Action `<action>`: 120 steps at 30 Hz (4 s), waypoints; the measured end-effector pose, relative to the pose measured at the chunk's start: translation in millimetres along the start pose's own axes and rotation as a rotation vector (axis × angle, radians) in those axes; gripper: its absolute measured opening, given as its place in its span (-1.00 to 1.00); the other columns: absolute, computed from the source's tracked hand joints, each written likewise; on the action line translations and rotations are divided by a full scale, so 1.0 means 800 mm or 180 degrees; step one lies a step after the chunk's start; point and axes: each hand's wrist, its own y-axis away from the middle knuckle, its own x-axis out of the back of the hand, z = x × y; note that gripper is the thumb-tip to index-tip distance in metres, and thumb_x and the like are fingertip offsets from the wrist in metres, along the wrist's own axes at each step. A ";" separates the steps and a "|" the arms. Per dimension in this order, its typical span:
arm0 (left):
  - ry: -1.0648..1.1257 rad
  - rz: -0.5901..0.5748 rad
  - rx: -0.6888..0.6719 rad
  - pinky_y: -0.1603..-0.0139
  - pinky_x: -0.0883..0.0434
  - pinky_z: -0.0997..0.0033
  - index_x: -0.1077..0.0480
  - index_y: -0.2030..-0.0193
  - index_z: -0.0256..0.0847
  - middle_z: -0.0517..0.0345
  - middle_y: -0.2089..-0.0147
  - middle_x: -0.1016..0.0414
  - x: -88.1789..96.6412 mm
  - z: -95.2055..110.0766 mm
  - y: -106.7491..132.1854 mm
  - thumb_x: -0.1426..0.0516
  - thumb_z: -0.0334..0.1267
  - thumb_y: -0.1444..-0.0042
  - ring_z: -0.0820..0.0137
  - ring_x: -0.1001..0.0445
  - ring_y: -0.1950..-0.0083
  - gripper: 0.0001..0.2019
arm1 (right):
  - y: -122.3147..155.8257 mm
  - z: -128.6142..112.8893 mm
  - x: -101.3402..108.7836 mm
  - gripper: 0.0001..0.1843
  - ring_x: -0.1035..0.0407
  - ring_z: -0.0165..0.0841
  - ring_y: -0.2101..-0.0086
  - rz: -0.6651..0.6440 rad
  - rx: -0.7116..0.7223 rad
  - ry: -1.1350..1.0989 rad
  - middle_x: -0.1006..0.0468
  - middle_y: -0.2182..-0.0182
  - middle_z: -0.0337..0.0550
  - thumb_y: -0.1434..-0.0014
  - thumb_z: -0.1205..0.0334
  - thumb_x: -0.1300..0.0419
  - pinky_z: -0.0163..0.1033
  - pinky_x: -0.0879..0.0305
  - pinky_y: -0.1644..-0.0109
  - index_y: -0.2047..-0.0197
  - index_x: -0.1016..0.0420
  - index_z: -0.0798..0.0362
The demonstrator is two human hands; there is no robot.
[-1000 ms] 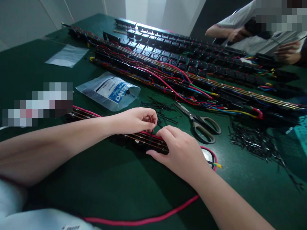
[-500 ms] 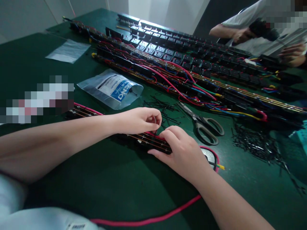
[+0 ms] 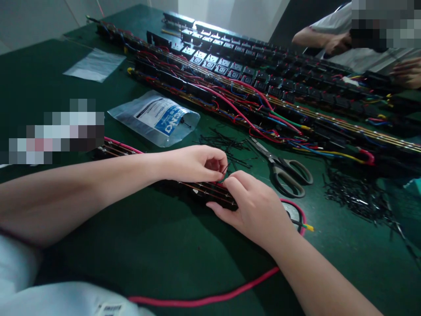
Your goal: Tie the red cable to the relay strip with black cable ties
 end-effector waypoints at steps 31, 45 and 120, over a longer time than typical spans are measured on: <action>0.0427 0.0075 0.0200 0.32 -0.32 0.50 -0.42 0.31 -0.24 0.24 0.36 -0.50 0.002 -0.002 -0.003 -0.17 -0.28 -0.07 0.48 -0.44 0.33 -0.92 | 0.001 -0.003 -0.003 -0.69 -0.36 -0.28 0.41 -0.0262 -0.0321 0.0053 -0.52 0.41 -0.11 -0.26 -0.01 -0.15 -0.22 -0.09 0.37 0.27 -0.49 0.08; -0.0229 0.0132 -0.0035 0.23 -0.30 0.49 -0.41 0.29 -0.25 0.23 0.33 -0.46 0.003 -0.006 -0.004 -0.12 -0.26 -0.15 0.48 -0.40 0.29 -0.89 | -0.001 -0.002 0.000 -0.68 -0.31 -0.29 0.43 -0.0425 -0.0302 -0.0049 -0.49 0.39 -0.12 -0.30 -0.03 -0.10 -0.23 -0.08 0.39 0.23 -0.44 0.07; -0.0081 0.0419 -0.0150 0.35 -0.32 0.53 -0.43 0.28 -0.26 0.26 0.37 -0.47 -0.001 -0.005 -0.002 -0.15 -0.36 -0.12 0.52 -0.42 0.36 -0.96 | 0.000 0.005 -0.003 -0.69 -0.45 -0.21 0.37 -0.0199 0.0132 -0.0084 -0.58 0.31 -0.11 -0.32 -0.02 -0.14 -0.20 -0.20 0.37 0.06 -0.44 0.04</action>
